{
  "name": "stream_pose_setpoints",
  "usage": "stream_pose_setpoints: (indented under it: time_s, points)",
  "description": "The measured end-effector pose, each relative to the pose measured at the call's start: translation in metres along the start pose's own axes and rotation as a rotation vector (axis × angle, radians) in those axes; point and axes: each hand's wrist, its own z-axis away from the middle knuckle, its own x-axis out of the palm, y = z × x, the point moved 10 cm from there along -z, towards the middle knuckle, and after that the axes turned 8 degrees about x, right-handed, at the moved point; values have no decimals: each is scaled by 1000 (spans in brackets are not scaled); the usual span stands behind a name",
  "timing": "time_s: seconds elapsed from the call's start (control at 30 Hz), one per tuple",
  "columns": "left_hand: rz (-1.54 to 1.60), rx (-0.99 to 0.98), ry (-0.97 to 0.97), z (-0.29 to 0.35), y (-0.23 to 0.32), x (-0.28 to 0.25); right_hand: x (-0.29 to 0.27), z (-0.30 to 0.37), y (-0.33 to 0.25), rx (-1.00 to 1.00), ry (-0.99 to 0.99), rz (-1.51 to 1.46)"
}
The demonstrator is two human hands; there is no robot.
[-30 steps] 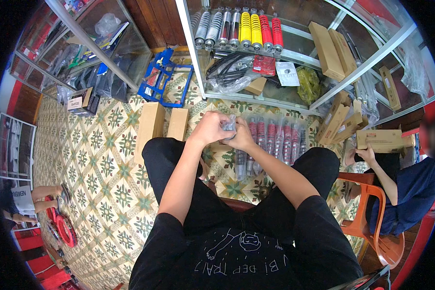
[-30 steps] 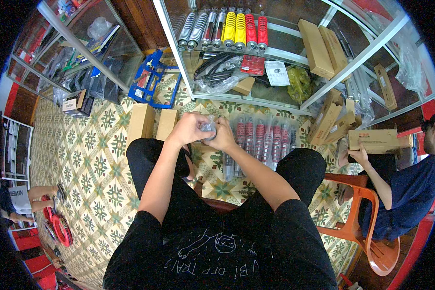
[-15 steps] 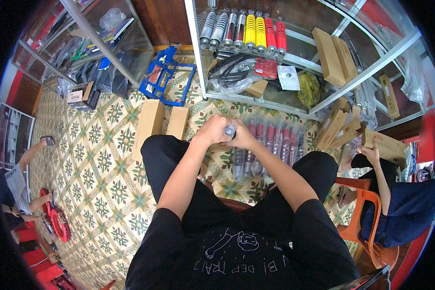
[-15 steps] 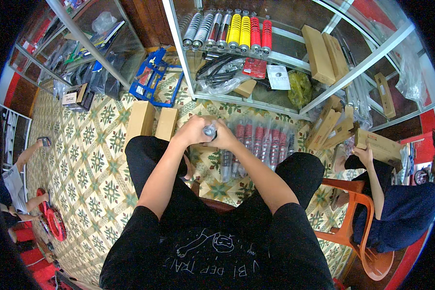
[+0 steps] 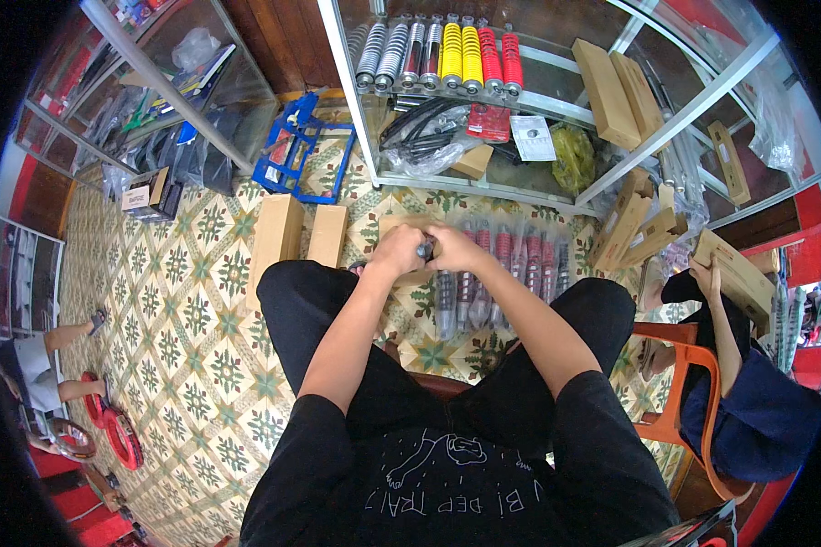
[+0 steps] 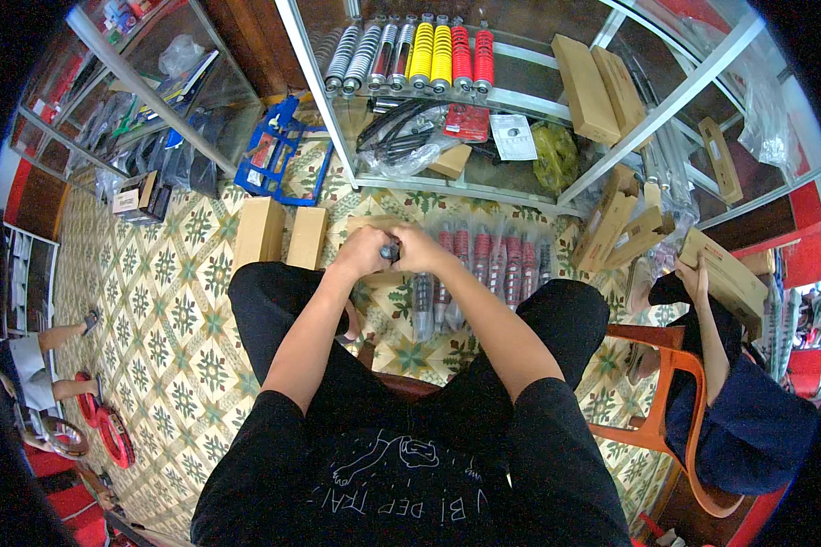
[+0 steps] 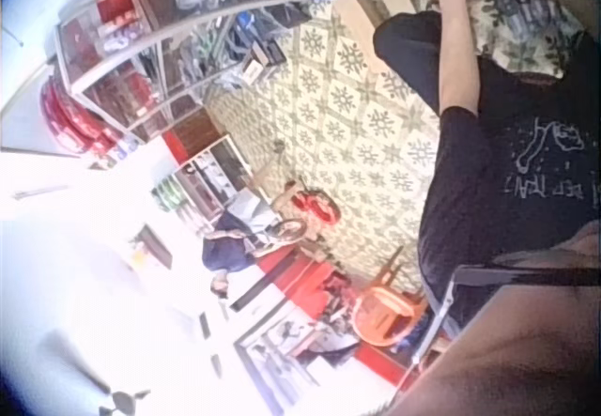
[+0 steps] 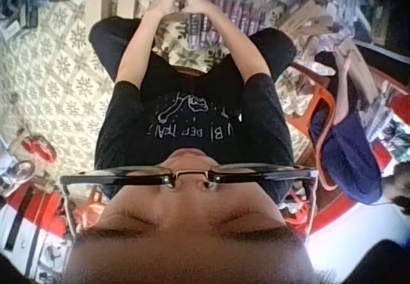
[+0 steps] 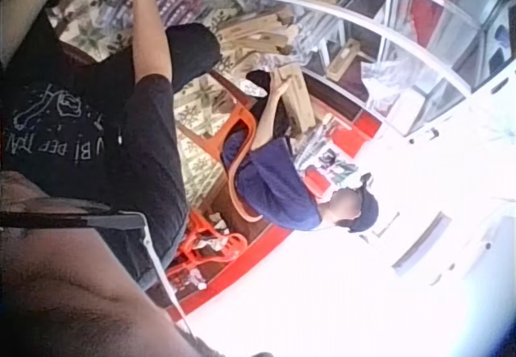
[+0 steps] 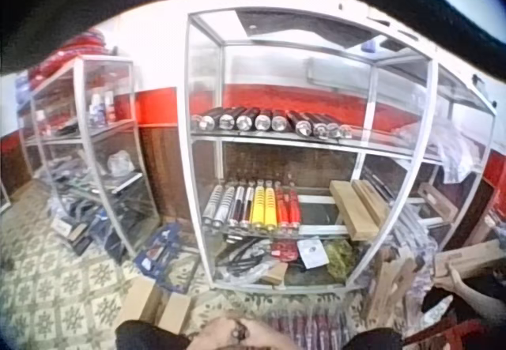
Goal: The person takes motorcycle shock absorbers out of their protective plastic sleeves and places them into cardboard boxes, closing each box after the item is inside.
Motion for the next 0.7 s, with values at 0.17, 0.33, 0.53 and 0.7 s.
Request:
stream_pose_setpoints:
  time_s: [0.17,0.33,0.53,0.7]
  points:
    - [-26,12,44,-5,1,1,-3,-2,17,80,-47,-50]
    - [-99,15,52,-4,-2,6,0,-3,15,142,-45,71]
    - [-181,-28,23,-2,1,8,3,1,11,117,16,150]
    - [-136,-43,59,4,-12,15,6,2,-3,127,29,365]
